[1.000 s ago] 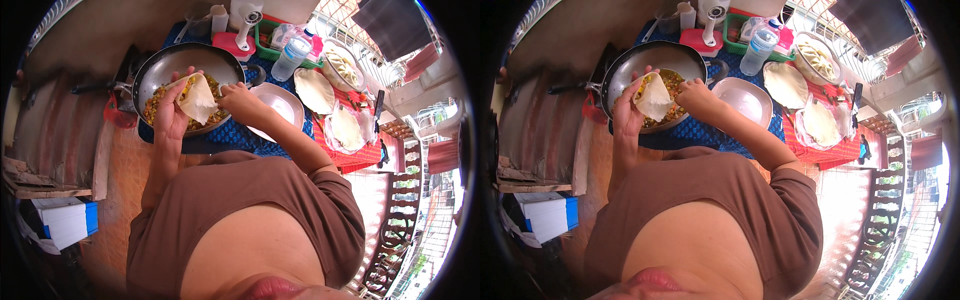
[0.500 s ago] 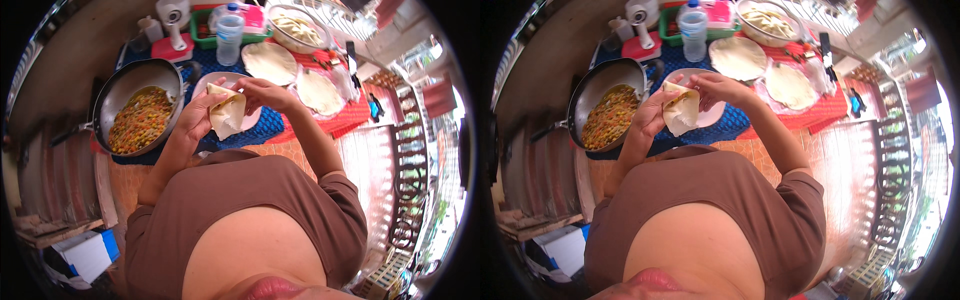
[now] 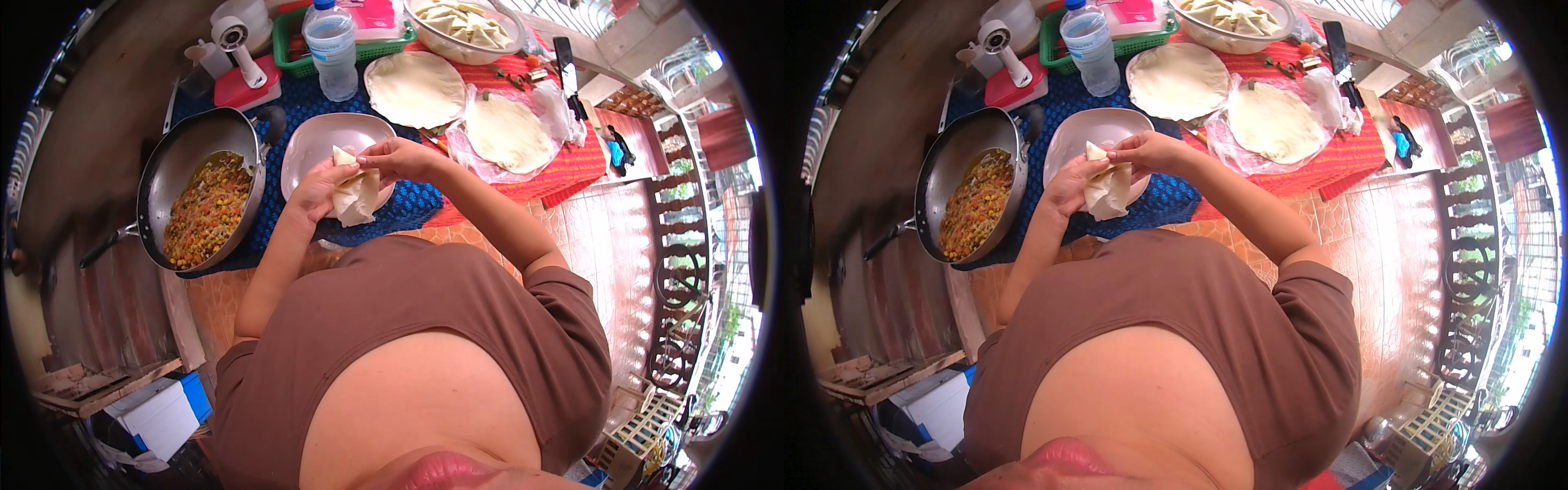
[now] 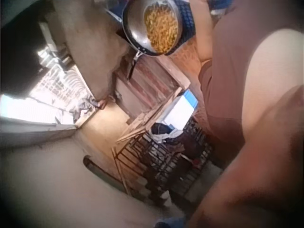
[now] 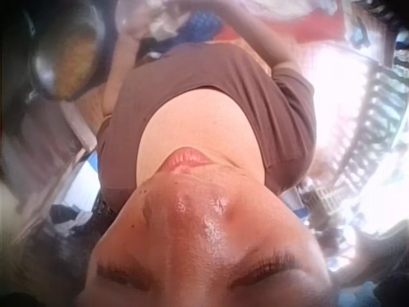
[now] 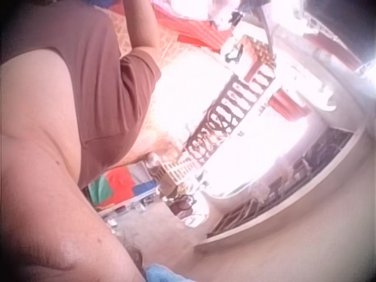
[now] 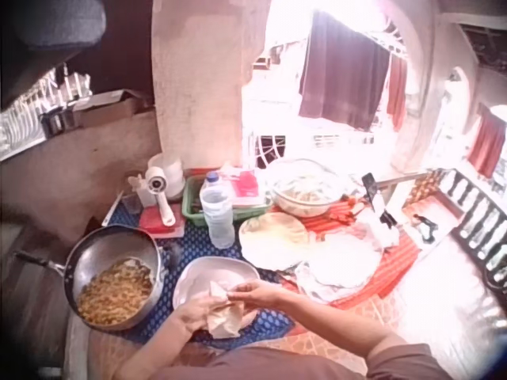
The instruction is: The person folds thin dough sheets into cones, fills them with a mixed vegetable filling from a pan, and seals them into triangular samosas. The finished samosas are placed on a nearby plate.
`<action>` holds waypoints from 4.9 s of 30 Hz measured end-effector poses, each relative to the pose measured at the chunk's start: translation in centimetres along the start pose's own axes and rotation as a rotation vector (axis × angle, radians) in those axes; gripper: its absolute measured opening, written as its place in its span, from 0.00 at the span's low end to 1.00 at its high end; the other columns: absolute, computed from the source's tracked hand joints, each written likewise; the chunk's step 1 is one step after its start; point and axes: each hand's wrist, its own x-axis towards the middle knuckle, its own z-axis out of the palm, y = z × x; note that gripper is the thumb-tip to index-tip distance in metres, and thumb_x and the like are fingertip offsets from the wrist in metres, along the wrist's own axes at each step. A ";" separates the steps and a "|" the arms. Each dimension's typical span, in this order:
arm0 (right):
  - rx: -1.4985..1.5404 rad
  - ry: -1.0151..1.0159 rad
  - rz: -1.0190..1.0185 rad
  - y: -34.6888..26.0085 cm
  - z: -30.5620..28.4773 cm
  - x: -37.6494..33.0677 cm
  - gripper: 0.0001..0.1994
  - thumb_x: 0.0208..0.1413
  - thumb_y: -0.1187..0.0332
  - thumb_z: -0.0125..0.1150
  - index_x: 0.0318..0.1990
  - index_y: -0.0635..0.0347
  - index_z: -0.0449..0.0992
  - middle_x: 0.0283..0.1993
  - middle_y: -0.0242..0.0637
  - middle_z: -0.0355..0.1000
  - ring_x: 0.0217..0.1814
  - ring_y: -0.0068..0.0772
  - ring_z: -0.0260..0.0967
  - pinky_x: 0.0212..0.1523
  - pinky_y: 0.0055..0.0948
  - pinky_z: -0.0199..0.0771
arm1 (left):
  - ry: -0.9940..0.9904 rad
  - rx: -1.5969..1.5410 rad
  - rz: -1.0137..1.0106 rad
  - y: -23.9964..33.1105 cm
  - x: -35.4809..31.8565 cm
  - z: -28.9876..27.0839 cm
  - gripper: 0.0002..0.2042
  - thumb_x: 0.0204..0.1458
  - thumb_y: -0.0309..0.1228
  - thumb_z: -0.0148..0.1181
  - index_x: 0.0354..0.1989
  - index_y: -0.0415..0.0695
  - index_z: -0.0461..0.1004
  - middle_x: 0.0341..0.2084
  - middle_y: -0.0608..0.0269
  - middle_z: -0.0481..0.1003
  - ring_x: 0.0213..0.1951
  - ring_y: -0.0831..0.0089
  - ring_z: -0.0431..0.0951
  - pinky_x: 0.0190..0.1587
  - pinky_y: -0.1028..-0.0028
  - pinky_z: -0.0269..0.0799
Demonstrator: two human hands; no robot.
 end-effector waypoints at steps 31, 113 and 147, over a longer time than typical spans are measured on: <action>0.112 0.148 -0.091 0.9 -1.0 1.1 0.19 0.52 0.65 0.67 0.50 0.64 0.74 0.41 0.29 0.75 0.38 0.15 0.69 0.35 0.15 0.69 | 0.209 0.356 0.157 -0.6 1.0 -1.1 0.15 0.55 0.33 0.60 0.46 0.35 0.74 0.35 0.63 0.78 0.36 0.79 0.77 0.39 0.79 0.74; -0.982 0.824 -1.036 -3.9 7.1 -4.4 0.09 0.39 0.68 0.70 0.26 0.53 0.74 0.34 0.28 0.71 0.41 0.33 0.66 0.44 0.33 0.60 | 0.395 1.117 0.940 -2.6 -2.5 6.9 0.08 0.56 0.26 0.56 0.40 0.34 0.70 0.28 0.50 0.75 0.31 0.56 0.78 0.31 0.68 0.71; -0.186 0.345 -0.661 -3.6 4.2 -2.3 0.16 0.50 0.69 0.68 0.47 0.61 0.76 0.40 0.35 0.76 0.41 0.19 0.71 0.43 0.22 0.70 | 0.141 0.475 0.657 -0.3 -1.3 4.5 0.19 0.61 0.42 0.51 0.50 0.38 0.66 0.41 0.64 0.73 0.41 0.82 0.72 0.44 0.80 0.69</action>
